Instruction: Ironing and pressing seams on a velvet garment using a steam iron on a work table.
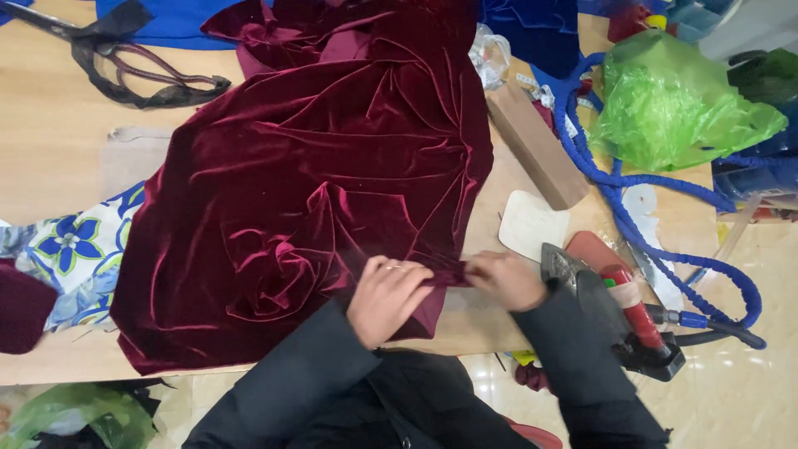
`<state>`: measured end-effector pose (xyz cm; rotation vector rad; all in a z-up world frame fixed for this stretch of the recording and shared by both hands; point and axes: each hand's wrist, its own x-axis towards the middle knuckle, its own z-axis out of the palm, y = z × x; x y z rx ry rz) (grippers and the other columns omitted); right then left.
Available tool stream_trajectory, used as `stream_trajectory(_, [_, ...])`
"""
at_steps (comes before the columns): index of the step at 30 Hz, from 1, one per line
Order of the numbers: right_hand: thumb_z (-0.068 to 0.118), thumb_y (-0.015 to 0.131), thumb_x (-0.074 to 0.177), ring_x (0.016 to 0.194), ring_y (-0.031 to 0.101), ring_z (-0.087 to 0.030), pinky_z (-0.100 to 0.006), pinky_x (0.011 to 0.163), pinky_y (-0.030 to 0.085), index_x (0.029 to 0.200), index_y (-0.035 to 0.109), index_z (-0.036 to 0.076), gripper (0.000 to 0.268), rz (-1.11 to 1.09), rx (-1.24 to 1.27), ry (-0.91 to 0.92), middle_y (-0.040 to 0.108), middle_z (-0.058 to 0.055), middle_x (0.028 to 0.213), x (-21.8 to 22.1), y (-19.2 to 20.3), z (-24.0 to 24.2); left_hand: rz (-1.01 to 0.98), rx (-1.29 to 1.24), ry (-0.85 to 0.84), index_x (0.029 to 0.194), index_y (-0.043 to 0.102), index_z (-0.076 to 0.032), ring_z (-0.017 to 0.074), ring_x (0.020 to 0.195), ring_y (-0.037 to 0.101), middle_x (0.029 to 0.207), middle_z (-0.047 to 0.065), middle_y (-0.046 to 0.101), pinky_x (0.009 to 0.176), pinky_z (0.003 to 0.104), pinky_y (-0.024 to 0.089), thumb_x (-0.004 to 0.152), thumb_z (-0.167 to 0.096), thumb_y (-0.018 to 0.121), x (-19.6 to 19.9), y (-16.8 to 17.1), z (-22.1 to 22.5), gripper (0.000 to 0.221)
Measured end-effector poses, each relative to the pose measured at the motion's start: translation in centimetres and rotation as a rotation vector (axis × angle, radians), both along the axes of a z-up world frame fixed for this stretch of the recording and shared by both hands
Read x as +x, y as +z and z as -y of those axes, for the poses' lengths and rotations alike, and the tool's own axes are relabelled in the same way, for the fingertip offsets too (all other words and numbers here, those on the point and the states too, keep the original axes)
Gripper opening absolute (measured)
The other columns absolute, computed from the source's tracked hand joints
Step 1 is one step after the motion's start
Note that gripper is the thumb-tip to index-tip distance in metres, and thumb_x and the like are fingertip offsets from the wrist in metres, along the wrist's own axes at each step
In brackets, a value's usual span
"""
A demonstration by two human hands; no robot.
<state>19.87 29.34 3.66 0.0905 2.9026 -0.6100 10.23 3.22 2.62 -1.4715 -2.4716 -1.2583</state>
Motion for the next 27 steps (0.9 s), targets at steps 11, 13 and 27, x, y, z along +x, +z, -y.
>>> stream_trajectory(11, [0.052, 0.078, 0.084, 0.142, 0.045, -0.038, -0.063, 0.114, 0.033, 0.159, 0.039, 0.029, 0.088, -0.157, 0.415, -0.509, 0.047, -0.013, 0.152, -10.5, -4.9, -18.6, -0.077, -0.245, 0.003, 0.113, 0.065, -0.018, 0.0287, 0.119, 0.062, 0.114, 0.002, 0.064, 0.106, 0.048, 0.041, 0.088, -0.036, 0.075, 0.3, -3.2, 3.2, 0.032])
stream_trajectory(13, [0.051, 0.085, 0.080, 0.142, 0.044, -0.039, -0.063, 0.115, 0.030, 0.163, 0.030, 0.023, 0.103, -0.262, 0.300, -0.531, 0.048, -0.018, 0.149, -12.4, -7.3, -20.9, -0.093, -0.290, 0.033, 0.116, 0.066, -0.016, 0.0329, 0.136, 0.052, 0.122, 0.007, 0.064, 0.115, 0.053, 0.033, 0.091, -0.036, 0.073, 0.1, -3.6, 3.7, 0.032])
stream_trajectory(27, [0.045, 0.089, 0.079, 0.115, 0.054, -0.037, -0.047, 0.099, 0.045, 0.147, 0.054, 0.003, 0.087, -0.570, 0.314, -0.197, 0.051, -0.017, 0.125, -8.8, 3.0, -11.1, -0.148, -0.382, 0.030, 0.120, 0.065, -0.016, 0.0373, 0.147, 0.038, 0.138, 0.012, 0.057, 0.119, 0.065, 0.023, 0.084, -0.037, 0.078, 0.2, -5.3, 3.9, 0.043])
